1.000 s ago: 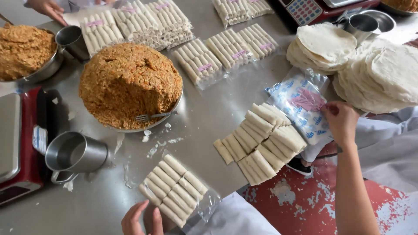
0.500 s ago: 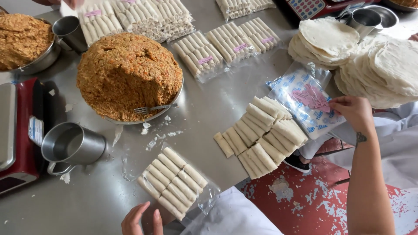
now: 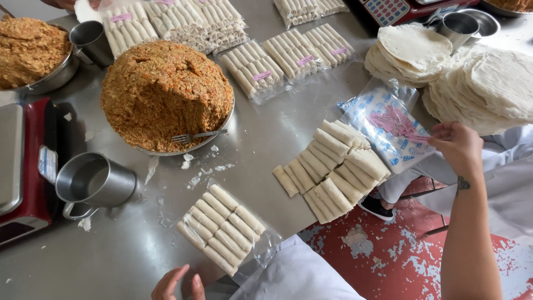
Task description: Packaging pre-rolled food items into plastic bags on a stainless steel production table.
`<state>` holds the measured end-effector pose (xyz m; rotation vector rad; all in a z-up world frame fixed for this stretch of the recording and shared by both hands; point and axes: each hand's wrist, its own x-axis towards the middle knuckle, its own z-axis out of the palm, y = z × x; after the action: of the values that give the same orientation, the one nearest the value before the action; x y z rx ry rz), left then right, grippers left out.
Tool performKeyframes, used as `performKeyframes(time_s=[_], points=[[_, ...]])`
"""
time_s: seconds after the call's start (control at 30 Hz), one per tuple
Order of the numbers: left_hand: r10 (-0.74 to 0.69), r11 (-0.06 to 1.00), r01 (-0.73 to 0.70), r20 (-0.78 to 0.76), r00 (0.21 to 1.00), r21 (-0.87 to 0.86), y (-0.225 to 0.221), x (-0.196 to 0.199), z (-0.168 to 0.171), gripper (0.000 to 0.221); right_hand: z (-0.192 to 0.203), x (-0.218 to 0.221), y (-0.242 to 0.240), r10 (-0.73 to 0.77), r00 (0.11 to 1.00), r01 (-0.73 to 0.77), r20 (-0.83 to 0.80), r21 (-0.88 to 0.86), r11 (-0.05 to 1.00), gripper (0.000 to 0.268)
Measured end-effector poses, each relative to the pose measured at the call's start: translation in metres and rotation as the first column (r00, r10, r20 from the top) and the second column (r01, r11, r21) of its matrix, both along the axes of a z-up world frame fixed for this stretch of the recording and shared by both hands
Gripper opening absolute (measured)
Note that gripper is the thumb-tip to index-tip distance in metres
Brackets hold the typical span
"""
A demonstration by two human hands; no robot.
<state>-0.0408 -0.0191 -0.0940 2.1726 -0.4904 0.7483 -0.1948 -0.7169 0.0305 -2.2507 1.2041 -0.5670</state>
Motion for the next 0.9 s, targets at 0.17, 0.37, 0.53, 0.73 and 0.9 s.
performKeyframes(time_s=[0.17, 0.37, 0.53, 0.73, 0.9], points=[[-0.153, 0.941, 0.131, -0.044, 0.987, -0.313, -0.081, -0.038, 0.049, 0.018, 0.107, -0.010, 0.173, 0.112, 0.907, -0.180, 0.405, 0.134, 0.974, 0.036], [-0.821, 0.499, 0.316, -0.324, 0.469, -0.807, -0.150, -0.080, 0.175, 0.062, 0.062, -0.022, 0.340, 0.338, 0.712, -0.670, 0.615, 0.451, 0.590, 0.012], [-0.800, 0.498, 0.207, -0.353, 0.485, -0.842, -0.141, -0.078, 0.174, 0.028, 0.040, -0.008, 0.356, 0.260, 0.790, -0.605, 0.555, 0.641, 0.472, 0.027], [-0.934, 0.270, -0.064, -0.278, 0.226, -0.961, -0.125, -0.083, 0.161, 0.029, 0.058, 0.001, 0.366, 0.479, 0.674, -0.729, 0.562, 0.404, 0.552, 0.016], [-0.966, 0.250, -0.132, -0.237, -0.108, -0.959, -0.113, -0.092, 0.144, 0.024, 0.061, 0.015, 0.370, 0.913, 0.168, -0.950, 0.371, -0.185, 0.250, 0.034]])
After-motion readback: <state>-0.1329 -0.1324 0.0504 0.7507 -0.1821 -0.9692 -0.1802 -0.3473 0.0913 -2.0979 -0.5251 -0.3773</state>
